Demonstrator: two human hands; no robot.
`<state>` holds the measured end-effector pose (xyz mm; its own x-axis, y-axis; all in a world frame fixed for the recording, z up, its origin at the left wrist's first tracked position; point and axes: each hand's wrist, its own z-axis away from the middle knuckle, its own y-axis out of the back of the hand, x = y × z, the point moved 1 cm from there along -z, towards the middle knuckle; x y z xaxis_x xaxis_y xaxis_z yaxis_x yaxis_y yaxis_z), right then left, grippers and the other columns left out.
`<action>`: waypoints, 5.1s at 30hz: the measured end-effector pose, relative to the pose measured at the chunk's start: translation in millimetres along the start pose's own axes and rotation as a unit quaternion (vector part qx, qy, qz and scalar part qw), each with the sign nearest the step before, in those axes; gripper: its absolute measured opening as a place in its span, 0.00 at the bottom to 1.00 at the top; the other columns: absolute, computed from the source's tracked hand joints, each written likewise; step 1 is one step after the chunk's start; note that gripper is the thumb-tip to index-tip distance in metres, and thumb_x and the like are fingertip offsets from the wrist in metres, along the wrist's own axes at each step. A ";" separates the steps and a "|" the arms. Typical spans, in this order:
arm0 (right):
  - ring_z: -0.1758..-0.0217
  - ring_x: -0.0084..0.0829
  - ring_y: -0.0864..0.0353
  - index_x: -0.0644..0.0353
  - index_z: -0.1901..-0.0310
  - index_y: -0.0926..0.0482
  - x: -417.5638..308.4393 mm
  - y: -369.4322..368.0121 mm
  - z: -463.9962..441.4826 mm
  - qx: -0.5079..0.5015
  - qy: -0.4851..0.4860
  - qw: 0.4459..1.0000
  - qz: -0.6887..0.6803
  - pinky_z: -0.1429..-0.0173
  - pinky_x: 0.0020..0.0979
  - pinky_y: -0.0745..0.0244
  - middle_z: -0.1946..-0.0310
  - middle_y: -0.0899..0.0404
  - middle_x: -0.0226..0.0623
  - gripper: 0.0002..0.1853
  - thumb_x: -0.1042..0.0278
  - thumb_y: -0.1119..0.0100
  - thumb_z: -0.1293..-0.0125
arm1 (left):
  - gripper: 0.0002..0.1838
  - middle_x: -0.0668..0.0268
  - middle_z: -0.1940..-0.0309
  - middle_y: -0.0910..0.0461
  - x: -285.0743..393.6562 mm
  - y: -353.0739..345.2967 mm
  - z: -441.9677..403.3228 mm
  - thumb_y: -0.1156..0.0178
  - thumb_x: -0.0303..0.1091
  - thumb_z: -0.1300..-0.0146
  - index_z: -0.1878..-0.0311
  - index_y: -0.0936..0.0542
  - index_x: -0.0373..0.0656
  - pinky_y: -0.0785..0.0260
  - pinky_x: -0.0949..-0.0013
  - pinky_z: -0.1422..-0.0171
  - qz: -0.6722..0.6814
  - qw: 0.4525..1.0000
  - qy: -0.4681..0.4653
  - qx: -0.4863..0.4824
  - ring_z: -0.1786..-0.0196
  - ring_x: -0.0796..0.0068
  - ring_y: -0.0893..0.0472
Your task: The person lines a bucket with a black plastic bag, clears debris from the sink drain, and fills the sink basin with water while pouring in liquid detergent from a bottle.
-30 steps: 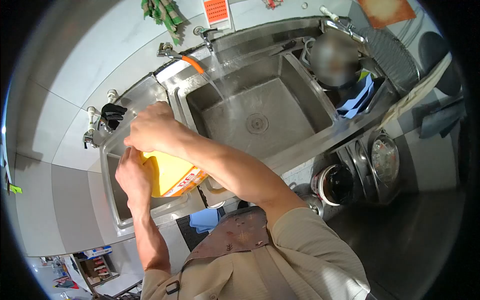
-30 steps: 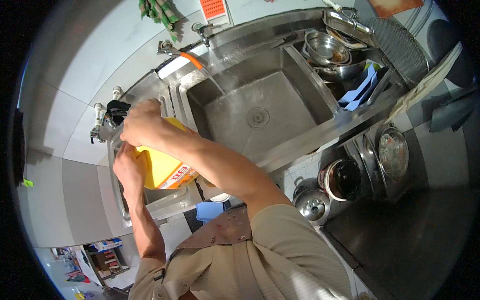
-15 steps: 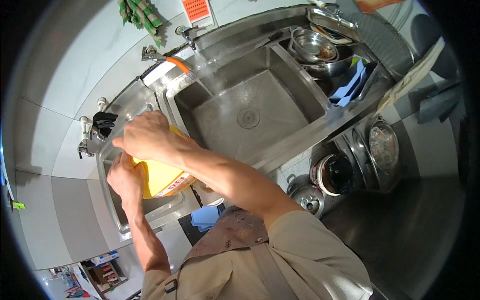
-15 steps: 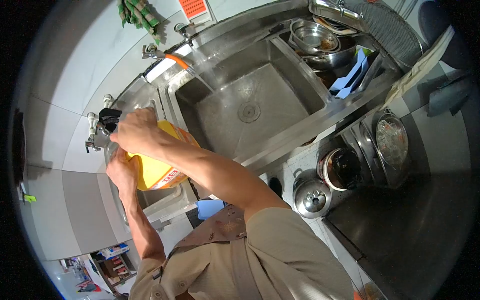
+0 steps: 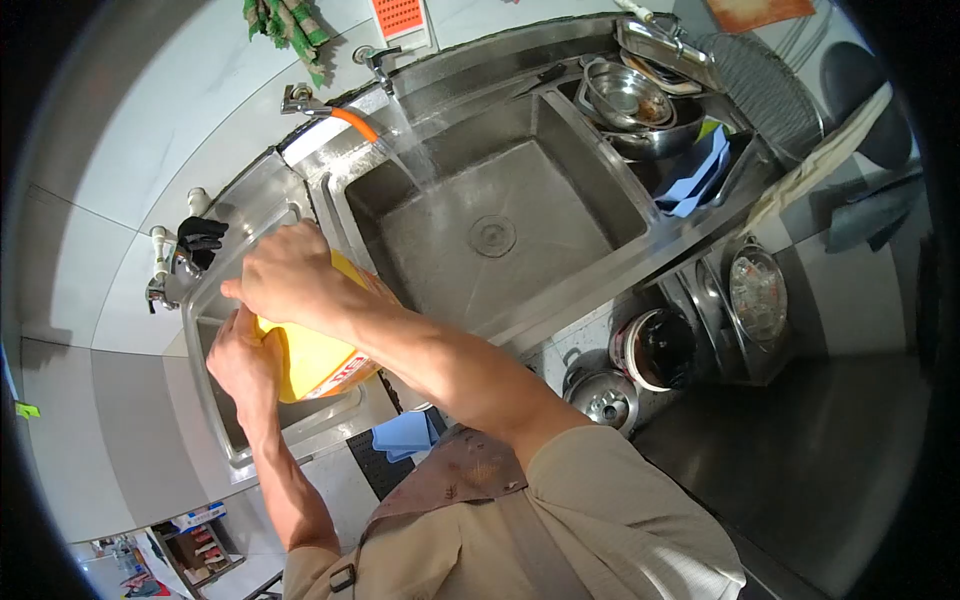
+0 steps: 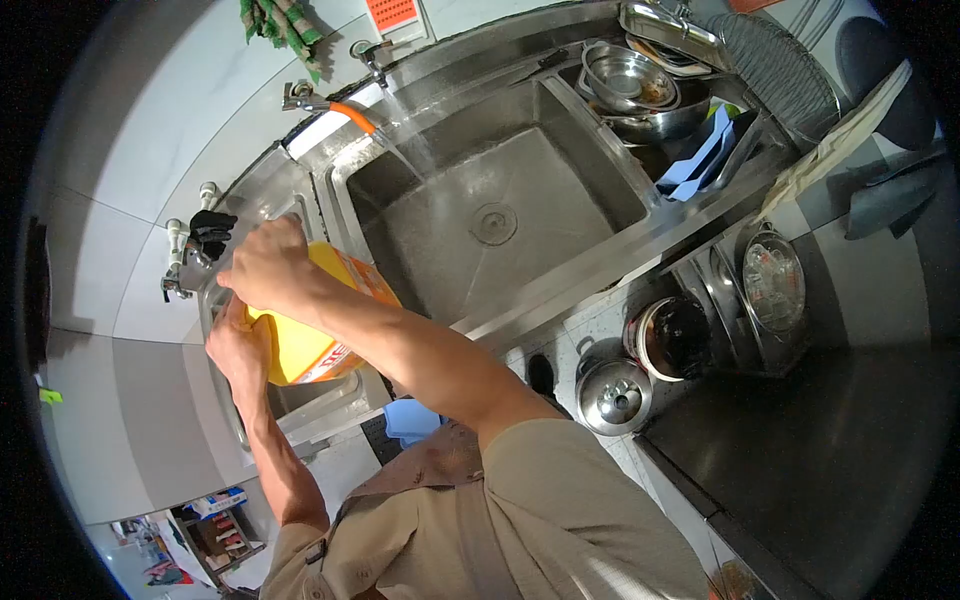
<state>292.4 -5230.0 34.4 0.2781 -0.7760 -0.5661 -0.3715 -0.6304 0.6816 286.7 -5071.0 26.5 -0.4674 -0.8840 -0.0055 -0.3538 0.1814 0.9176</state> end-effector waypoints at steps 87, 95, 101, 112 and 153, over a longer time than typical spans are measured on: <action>0.59 0.49 0.12 0.62 0.68 0.10 -5.7 27.6 -3.4 -0.016 -0.037 0.996 -0.075 0.43 0.52 0.28 0.69 0.13 0.51 0.28 0.40 0.40 0.32 | 0.15 0.55 0.65 0.14 9.9 4.1 2.6 0.38 0.29 0.45 0.53 0.15 0.48 0.24 0.50 0.58 -0.005 1.000 -0.018 0.013 0.63 0.49 0.15; 0.59 0.49 0.12 0.61 0.68 0.10 14.9 8.6 1.3 -0.029 -0.048 0.996 -0.063 0.45 0.50 0.27 0.69 0.13 0.50 0.27 0.40 0.39 0.34 | 0.20 0.53 0.64 0.14 9.6 3.0 -0.1 0.39 0.29 0.45 0.47 0.16 0.52 0.24 0.49 0.56 -0.005 1.000 -0.018 -0.014 0.61 0.47 0.15; 0.58 0.50 0.13 0.60 0.68 0.10 -0.8 20.0 -5.3 -0.029 -0.058 0.996 -0.062 0.43 0.51 0.29 0.69 0.13 0.50 0.28 0.39 0.39 0.34 | 0.22 0.54 0.64 0.14 9.5 4.5 2.0 0.39 0.28 0.46 0.45 0.17 0.51 0.24 0.48 0.56 -0.007 1.000 -0.017 -0.008 0.62 0.47 0.15; 0.53 0.47 0.13 0.60 0.65 0.09 8.9 14.2 2.3 -0.079 -0.072 0.993 -0.040 0.37 0.51 0.30 0.63 0.11 0.49 0.31 0.35 0.44 0.31 | 0.15 0.56 0.67 0.15 16.4 5.8 6.8 0.38 0.26 0.48 0.55 0.17 0.46 0.24 0.52 0.59 -0.002 0.999 -0.022 0.024 0.64 0.50 0.16; 0.46 0.48 0.14 0.61 0.59 0.09 12.5 28.1 -6.9 -0.143 -0.066 0.988 -0.003 0.33 0.54 0.32 0.57 0.12 0.50 0.33 0.33 0.46 0.30 | 0.12 0.58 0.71 0.19 15.1 -0.9 4.5 0.37 0.28 0.51 0.61 0.21 0.45 0.26 0.51 0.62 -0.011 0.997 -0.054 0.050 0.66 0.51 0.17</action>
<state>291.5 -5257.6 49.6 0.1543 -0.7745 -0.6135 -0.0999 -0.6300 0.7702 276.2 -5082.5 23.8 -0.5411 -0.8378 -0.0729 -0.4421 0.2097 0.8721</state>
